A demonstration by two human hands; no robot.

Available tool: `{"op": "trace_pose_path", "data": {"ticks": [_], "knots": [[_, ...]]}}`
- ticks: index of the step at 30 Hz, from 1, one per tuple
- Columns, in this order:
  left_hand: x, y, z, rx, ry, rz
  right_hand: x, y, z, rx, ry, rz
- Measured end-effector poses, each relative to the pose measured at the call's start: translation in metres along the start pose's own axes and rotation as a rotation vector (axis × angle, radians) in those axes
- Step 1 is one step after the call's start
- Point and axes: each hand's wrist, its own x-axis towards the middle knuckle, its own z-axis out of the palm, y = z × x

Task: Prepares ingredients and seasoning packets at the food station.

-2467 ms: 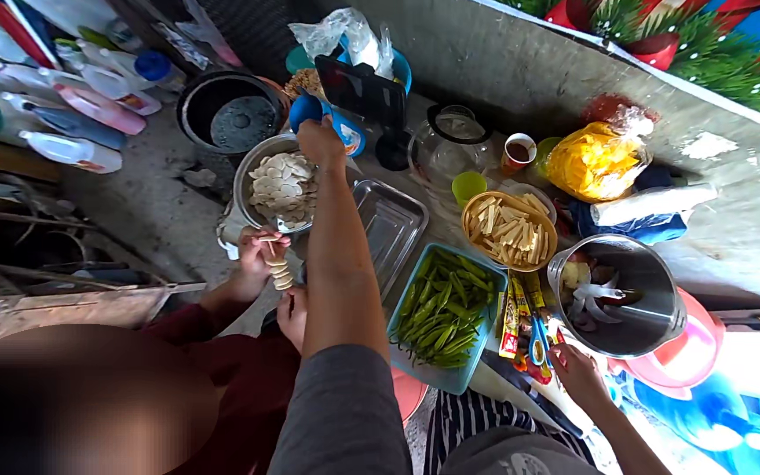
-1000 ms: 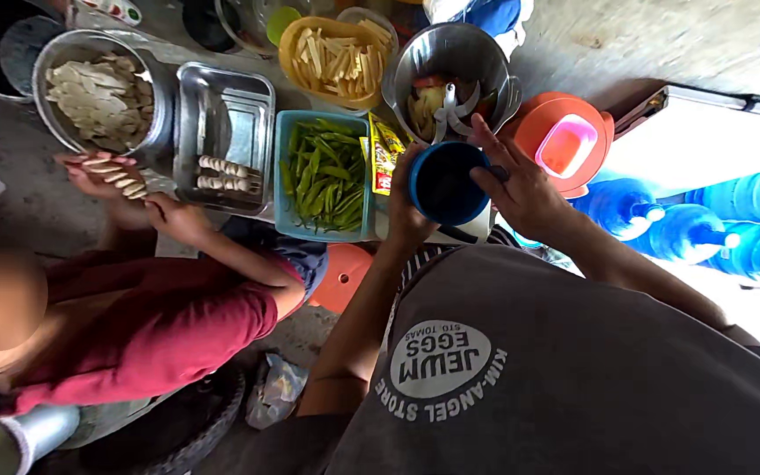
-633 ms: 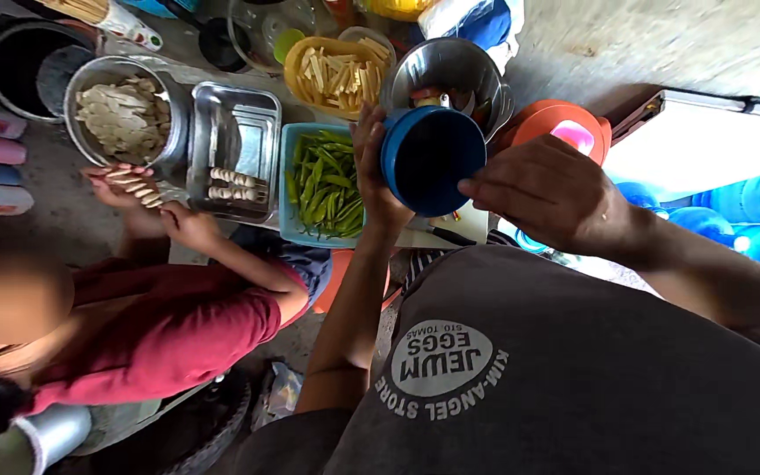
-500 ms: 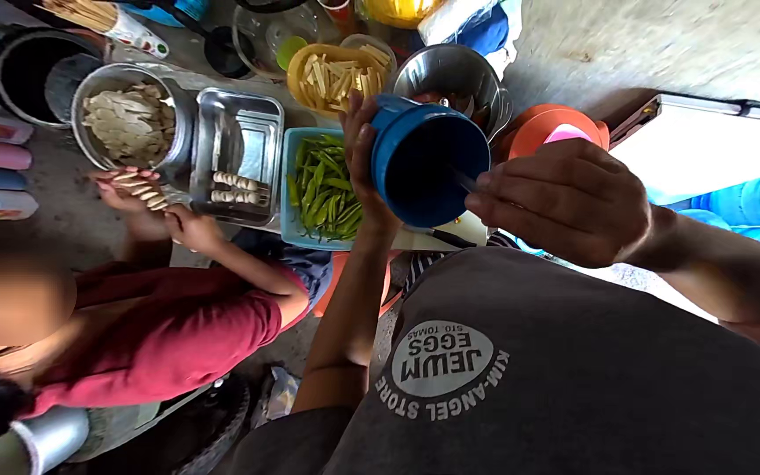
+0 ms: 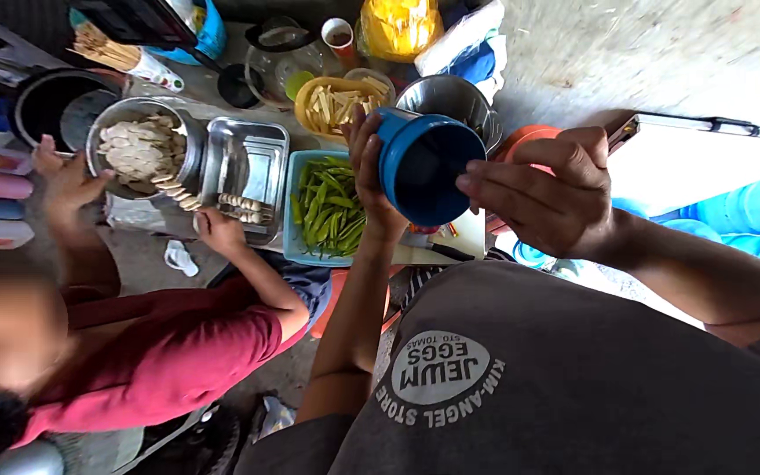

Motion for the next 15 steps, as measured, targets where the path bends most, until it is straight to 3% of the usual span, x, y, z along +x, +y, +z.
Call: {"op": "trace_pose_path", "data": {"ticks": [2, 4, 6, 15], "knots": [[-0.008, -0.009, 0.004, 0.009, 0.042, 0.058, -0.005, -0.001, 0.008, -0.021, -0.008, 0.042], [-0.03, -0.048, 0.015, -0.053, 0.112, 0.229, -0.014, -0.003, 0.021, 0.001, -0.024, 0.096], [-0.045, -0.067, 0.021, -0.059, 0.12, 0.27, -0.022, -0.009, 0.034, 0.078, -0.025, 0.189], [-0.096, -0.079, 0.027, 0.201, -0.066, 0.053, -0.055, -0.027, 0.066, 0.503, -0.078, 0.644]]}}
